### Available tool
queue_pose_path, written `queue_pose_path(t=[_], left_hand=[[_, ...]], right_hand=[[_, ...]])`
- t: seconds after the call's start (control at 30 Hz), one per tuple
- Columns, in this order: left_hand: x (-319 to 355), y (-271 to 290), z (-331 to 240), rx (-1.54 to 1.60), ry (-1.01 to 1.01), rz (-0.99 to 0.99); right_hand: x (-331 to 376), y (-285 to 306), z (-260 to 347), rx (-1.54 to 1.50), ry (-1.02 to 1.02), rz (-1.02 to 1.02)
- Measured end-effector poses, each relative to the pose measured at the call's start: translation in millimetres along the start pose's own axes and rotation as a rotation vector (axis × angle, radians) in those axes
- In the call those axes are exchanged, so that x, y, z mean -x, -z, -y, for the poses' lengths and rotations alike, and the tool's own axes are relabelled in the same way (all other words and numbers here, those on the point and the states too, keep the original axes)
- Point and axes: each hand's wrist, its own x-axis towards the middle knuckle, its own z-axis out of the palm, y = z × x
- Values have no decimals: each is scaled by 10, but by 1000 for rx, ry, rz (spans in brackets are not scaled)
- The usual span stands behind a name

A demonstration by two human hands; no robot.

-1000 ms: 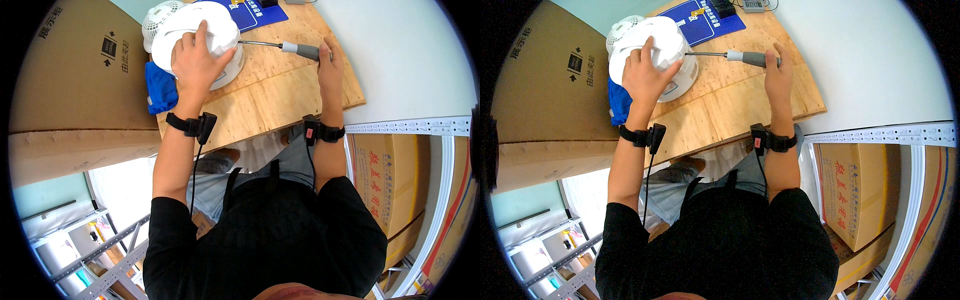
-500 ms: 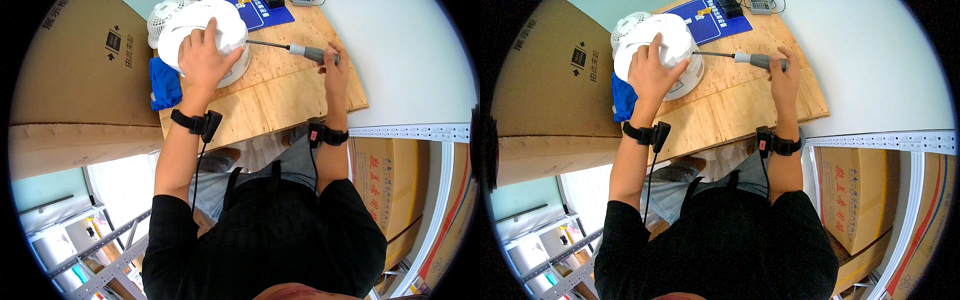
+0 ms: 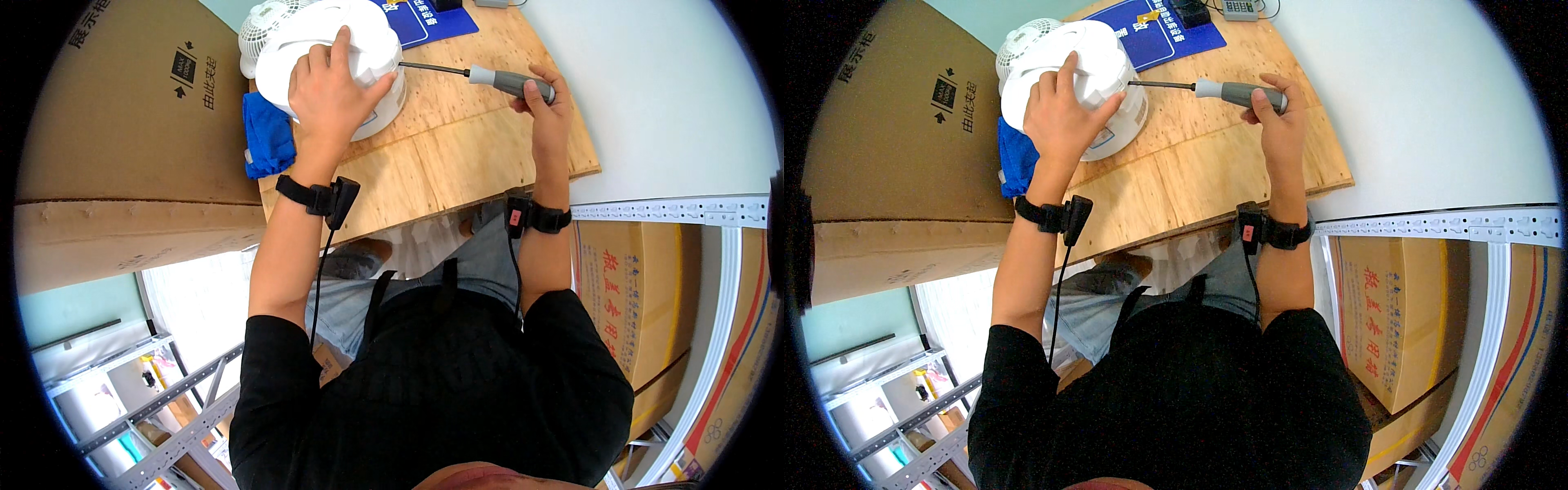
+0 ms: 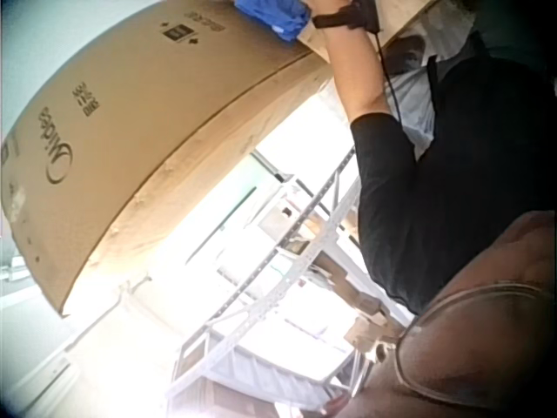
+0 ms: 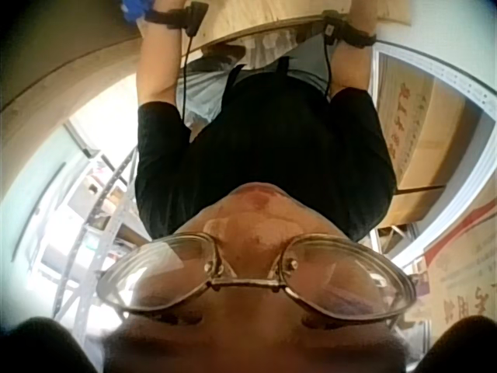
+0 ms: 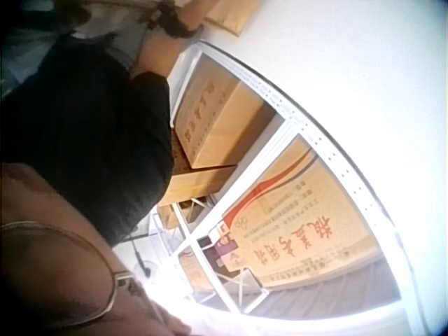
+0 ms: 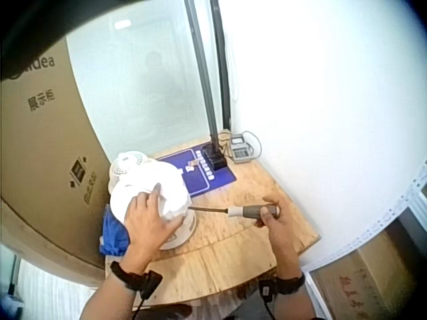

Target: The person assembles a white plastic appliance by inserting a black rod into the lid, securing the lid onto the base, and tightening a screw. They then wipe the exterior of the appliance with a blue cloth.

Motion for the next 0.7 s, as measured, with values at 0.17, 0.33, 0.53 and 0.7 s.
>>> queue_pose_path(t=[0.17,0.33,0.53,0.7], left_hand=[[-5,-5,-13,1,4,2],[7,-2,-9,0,10,12],[21,1,8,14,19,18],[18,26,-25,28,47,49]], right_hand=[[-44,99,-94,90,0,-12],[-5,176,81,278,-88,171],[1,282,248,505,-28,438],[-130,522,379,566,214,361]])
